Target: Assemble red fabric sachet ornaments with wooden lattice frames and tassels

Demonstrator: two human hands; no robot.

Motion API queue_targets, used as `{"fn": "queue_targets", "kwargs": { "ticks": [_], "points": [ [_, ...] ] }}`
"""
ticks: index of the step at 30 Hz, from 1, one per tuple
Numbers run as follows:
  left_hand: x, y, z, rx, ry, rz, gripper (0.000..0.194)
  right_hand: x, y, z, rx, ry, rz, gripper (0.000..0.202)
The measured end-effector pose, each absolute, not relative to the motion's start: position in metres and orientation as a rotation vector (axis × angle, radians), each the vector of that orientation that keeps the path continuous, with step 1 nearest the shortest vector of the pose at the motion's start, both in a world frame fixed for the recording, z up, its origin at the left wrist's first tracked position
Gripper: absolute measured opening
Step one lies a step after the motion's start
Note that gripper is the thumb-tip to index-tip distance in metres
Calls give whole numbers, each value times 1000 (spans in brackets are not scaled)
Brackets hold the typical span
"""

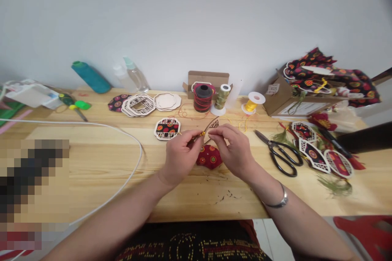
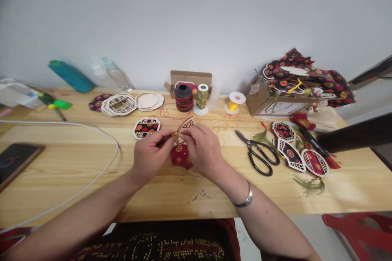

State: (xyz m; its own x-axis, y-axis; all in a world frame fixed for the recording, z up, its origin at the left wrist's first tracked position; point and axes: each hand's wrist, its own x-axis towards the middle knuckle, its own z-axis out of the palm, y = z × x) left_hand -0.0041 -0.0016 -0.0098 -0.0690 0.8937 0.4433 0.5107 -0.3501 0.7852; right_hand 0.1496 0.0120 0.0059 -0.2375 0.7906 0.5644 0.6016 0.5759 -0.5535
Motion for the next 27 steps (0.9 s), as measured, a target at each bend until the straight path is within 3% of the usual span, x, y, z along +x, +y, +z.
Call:
{"fn": "queue_targets", "kwargs": {
  "ticks": [11,20,27],
  "points": [
    [-3,-4,-9,1978,1476,1402,14,148,10,6,-1102,-1972,334,12],
    [-2,-5,-9,1882,1413,1373,13,157,14,2,-975,-2250,-368,18],
    [-1,-6,-4,1745,1437,1343,11,153,11,7,-1072,-2016,51,12]
  ]
}}
